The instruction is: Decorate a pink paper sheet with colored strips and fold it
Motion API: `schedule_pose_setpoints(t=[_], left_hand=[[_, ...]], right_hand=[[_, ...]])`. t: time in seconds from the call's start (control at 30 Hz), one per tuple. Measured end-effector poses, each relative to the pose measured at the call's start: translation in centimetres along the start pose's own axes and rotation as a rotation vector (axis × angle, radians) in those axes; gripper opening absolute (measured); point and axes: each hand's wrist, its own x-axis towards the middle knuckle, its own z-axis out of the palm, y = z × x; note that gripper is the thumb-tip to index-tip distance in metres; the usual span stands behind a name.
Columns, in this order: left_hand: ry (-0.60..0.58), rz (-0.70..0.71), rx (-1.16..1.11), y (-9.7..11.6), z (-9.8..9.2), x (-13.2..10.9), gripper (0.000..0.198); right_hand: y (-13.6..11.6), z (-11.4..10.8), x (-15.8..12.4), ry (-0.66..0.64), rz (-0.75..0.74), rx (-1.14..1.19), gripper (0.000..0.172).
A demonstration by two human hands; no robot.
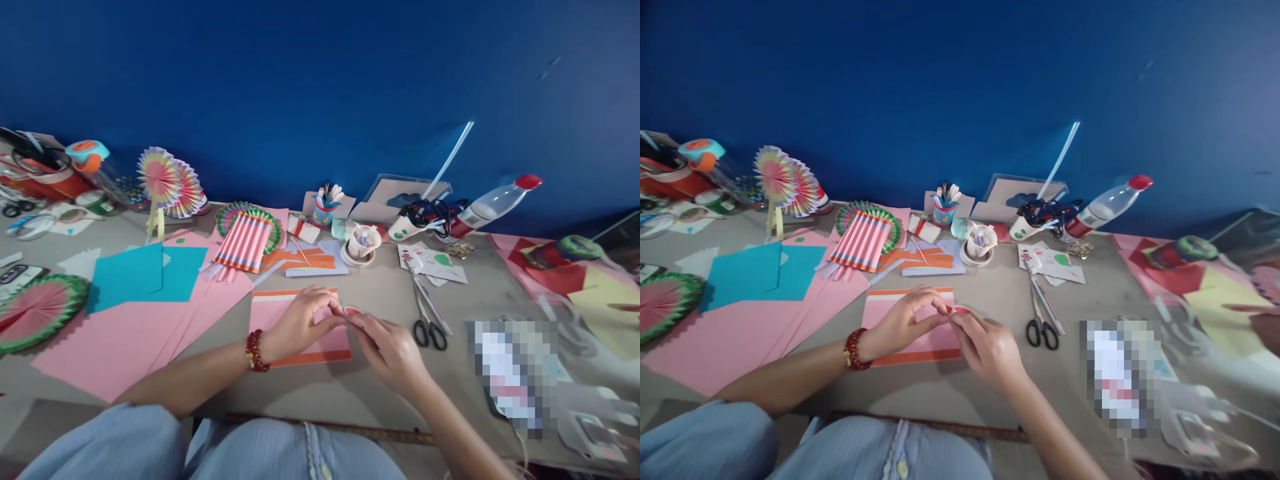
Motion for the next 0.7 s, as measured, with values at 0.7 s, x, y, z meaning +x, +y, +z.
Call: schedule_pose_setpoints(t=[0.7], left_hand=[[0.299,0.000,0.271,-0.3,-3.8,-4.5,0.008]], right_hand=[[-1.1,-1.2,-1.3,-0.047,0.216,0.143,0.015]])
